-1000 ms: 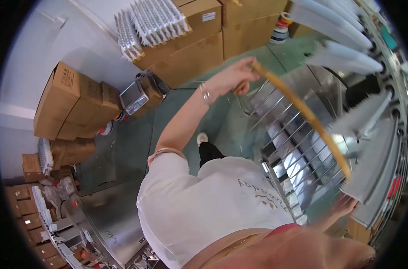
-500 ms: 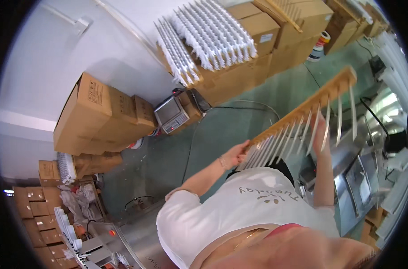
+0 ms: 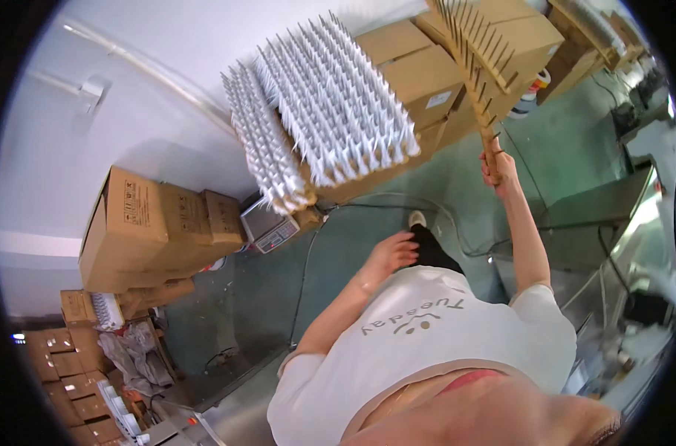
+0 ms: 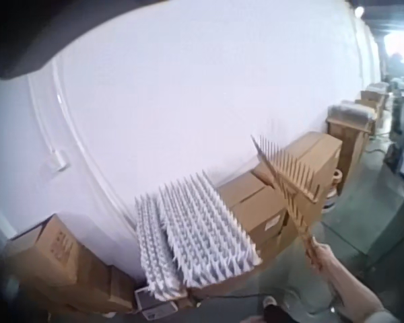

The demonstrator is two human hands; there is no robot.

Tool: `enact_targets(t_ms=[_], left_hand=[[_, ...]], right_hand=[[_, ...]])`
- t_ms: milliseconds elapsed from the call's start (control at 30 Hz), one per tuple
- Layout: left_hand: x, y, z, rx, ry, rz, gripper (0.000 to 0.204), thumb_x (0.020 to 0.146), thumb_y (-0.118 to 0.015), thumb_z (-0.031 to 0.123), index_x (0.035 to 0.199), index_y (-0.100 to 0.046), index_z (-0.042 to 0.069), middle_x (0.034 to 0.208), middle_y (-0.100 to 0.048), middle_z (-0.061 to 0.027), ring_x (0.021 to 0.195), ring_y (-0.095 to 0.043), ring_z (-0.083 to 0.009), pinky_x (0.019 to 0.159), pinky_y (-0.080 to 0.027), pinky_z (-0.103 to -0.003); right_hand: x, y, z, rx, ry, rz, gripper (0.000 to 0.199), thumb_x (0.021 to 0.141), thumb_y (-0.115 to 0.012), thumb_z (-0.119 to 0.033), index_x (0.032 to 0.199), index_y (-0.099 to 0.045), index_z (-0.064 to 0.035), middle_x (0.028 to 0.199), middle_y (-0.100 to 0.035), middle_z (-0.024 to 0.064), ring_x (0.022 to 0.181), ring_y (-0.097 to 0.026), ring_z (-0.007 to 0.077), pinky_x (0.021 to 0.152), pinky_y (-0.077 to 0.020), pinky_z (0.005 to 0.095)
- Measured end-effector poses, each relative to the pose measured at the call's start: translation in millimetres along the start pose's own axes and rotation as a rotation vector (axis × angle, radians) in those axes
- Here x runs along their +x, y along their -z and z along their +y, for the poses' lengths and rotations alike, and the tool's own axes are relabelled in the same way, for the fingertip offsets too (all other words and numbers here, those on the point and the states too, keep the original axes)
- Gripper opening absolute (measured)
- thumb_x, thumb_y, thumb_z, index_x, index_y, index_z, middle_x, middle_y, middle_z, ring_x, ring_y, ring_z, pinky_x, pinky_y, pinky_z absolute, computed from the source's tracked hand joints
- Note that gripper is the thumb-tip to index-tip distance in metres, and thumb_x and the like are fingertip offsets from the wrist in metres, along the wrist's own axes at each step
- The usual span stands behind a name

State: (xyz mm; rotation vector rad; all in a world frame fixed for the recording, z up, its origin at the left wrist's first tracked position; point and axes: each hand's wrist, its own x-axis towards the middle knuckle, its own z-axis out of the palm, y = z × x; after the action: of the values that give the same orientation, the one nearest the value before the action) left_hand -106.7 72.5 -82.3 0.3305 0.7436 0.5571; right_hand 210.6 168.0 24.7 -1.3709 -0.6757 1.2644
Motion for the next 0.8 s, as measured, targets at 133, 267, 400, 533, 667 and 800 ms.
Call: enact_targets(t_ms=[133, 267, 400, 533, 667, 800], left_hand=[[-4, 151, -22, -0.327, -0.161, 0.653, 0.025, 0.089, -0.049, 0.022, 0.106, -0.055, 0.005, 0.091, -0.058, -0.0129, 0.081, -0.060, -0.0268, 0.076, -0.051, -0.043], [-24, 249, -46, -0.660, -0.239, 1.128, 0.020, 0.085, -0.052, 0.018, 0.100, -0.054, 0.006, 0.091, -0.057, -0.0132, 0.082, -0.056, -0.0299, 0.072, -0.049, -0.045], [-5, 235, -36, -0.628, -0.167, 1.188, 0.024, 0.086, -0.051, 0.020, 0.103, -0.052, 0.003, 0.095, -0.055, -0.0152, 0.087, -0.055, -0.0305, 0.072, -0.049, -0.046], [19, 205, -21, -0.532, -0.160, 1.068, 0.031, 0.087, -0.051, 0.022, 0.109, -0.051, 0.001, 0.102, -0.055, -0.0172, 0.091, -0.055, -0.0307, 0.071, -0.049, -0.045], [46, 168, 22, -0.266, -0.078, 1.008, 0.036, 0.087, -0.053, 0.025, 0.112, -0.051, -0.001, 0.101, -0.057, -0.0163, 0.083, -0.060, -0.0277, 0.065, -0.051, -0.038], [44, 160, 35, -0.152, -0.060, 0.937, 0.037, 0.087, -0.054, 0.026, 0.112, -0.052, -0.001, 0.096, -0.059, -0.0154, 0.075, -0.062, -0.0254, 0.061, -0.051, -0.034]], right_hand=[[116, 43, -19, -0.035, -0.211, -0.074, 0.053, 0.086, -0.048, -0.057, 0.083, -0.053, -0.0038, 0.053, -0.047, 0.0035, 0.036, -0.037, 0.0121, 0.034, -0.0251, 0.0251], [234, 61, 4, 0.047, -0.225, -0.069, 0.052, 0.085, -0.051, -0.056, 0.087, -0.054, -0.0045, 0.054, -0.047, 0.0033, 0.035, -0.036, 0.0114, 0.032, -0.0243, 0.0249], [309, 92, 16, 0.383, -0.144, -0.218, 0.050, 0.085, -0.053, -0.052, 0.098, -0.054, -0.0046, 0.065, -0.055, 0.0071, 0.043, -0.043, 0.0124, 0.037, -0.0318, 0.0241], [250, 6, 8, 0.884, -0.081, 0.133, 0.057, 0.086, -0.047, -0.057, 0.105, -0.054, -0.0037, 0.086, -0.060, 0.0128, 0.069, -0.056, 0.0184, 0.056, -0.0427, 0.0282], [237, -20, 125, 0.384, -0.473, -0.350, 0.066, 0.089, -0.035, -0.061, 0.112, -0.052, -0.0015, 0.108, -0.059, 0.0109, 0.095, -0.055, 0.0248, 0.082, -0.0431, 0.0396], [233, -147, 127, 0.156, -0.744, -0.396, 0.064, 0.091, -0.039, -0.054, 0.122, -0.048, 0.0005, 0.115, -0.058, 0.0109, 0.103, -0.054, 0.0248, 0.089, -0.0414, 0.0412]])
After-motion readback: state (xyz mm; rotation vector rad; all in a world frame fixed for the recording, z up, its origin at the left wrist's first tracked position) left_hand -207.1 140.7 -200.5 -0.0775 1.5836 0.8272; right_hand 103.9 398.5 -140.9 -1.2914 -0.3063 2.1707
